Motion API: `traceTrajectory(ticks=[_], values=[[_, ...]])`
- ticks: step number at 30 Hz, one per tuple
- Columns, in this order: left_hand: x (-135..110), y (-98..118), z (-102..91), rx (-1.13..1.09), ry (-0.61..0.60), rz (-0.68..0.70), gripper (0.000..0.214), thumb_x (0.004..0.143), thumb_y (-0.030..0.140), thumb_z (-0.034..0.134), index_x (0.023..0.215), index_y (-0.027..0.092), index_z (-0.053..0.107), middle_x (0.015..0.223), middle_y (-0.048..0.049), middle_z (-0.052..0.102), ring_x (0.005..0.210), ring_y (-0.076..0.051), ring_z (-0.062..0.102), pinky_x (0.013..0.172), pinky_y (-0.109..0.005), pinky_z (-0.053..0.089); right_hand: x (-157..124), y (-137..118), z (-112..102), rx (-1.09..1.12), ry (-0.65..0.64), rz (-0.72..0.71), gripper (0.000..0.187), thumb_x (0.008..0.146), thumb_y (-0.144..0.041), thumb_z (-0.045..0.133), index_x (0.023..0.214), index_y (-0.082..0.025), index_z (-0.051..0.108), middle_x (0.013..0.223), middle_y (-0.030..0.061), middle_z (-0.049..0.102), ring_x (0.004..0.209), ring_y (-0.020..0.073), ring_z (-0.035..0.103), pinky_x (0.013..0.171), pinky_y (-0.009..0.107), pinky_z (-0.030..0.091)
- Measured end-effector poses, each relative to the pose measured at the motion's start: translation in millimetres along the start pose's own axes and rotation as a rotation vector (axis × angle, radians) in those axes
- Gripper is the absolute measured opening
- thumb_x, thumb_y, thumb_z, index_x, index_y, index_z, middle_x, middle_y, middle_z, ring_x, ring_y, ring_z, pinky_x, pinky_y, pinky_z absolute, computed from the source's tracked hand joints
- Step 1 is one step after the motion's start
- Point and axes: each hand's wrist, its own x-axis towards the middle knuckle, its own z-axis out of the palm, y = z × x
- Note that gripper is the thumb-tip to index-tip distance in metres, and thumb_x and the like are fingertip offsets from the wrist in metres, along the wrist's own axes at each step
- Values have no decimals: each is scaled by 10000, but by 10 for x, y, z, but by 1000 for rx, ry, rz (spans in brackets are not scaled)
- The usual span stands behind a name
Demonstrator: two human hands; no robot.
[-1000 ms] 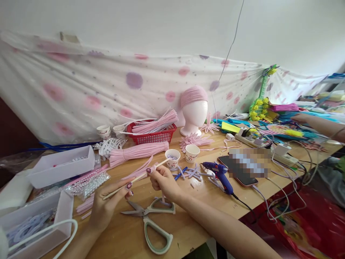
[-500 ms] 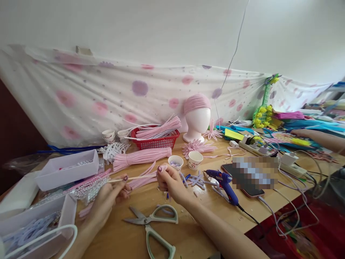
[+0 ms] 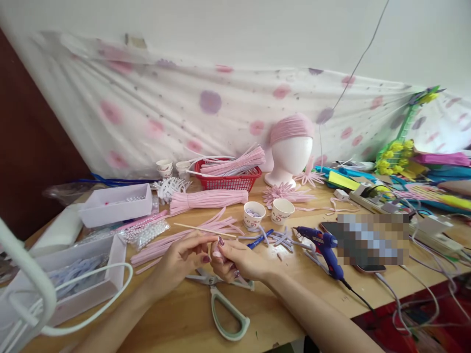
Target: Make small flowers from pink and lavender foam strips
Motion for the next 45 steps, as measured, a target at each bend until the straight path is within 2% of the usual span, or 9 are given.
traceTrajectory(ticks=[7,19,23,26,29,34,38,42,45], values=[[1,74,42,52,47,33,160,796,300,717,919,224,786,777,-26,605,763,-166,553,705,-254,455,7,32,15,-60,36,71,517,796,-669,611,720,-199,410,523,-111,286,436,46,180,413,214,101],[23,60,3,-89,-91,-245,128,820,285,646,828,163,684,712,-17,705,634,-133,612,581,-217,454,4,65,-12,-117,67,154,499,803,-663,607,748,-184,478,504,-106,323,416,45,230,381,176,178],[46,101,-24,-74,-117,-259,118,803,264,631,768,160,675,697,-19,712,639,-137,628,619,-234,491,-22,8,-81,-293,102,224,581,855,-717,457,768,-156,583,498,-53,454,354,59,340,317,189,242],[66,98,-78,-78,-61,-293,133,784,285,643,759,159,677,696,-20,716,659,-158,668,659,-266,530,-53,-83,-169,-430,231,216,539,887,-669,462,828,-155,614,521,-35,518,351,63,388,298,173,267],[72,78,-129,-66,20,-299,146,751,300,671,754,156,695,712,-28,734,688,-177,696,695,-289,555,-84,-190,-238,-279,323,71,371,862,-548,615,914,-182,598,525,-59,527,387,67,433,317,142,295],[67,50,-119,0,253,-226,134,673,282,742,724,159,744,708,-39,754,660,-179,692,641,-271,552,-113,-271,-217,10,109,-73,545,827,-650,586,975,-130,655,853,102,717,723,171,678,552,234,520],[64,46,-51,-111,347,-236,145,621,274,803,695,156,762,686,-51,762,617,-177,691,594,-263,556,-117,-207,-94,-270,175,-212,374,843,-515,666,969,-164,658,908,95,748,815,176,699,779,317,537],[58,60,2,-341,348,-349,231,569,303,863,704,142,769,692,-59,768,632,-168,701,631,-264,580,-110,-122,-15,-706,286,-251,264,919,-394,592,856,-154,684,757,74,738,662,156,676,619,259,521],[57,79,17,-509,343,-416,279,518,313,902,691,141,766,690,-37,764,615,-117,683,614,-196,566,-104,-75,-8,-1012,379,-391,205,905,-292,597,764,-157,659,621,26,669,516,108,564,507,213,434]])
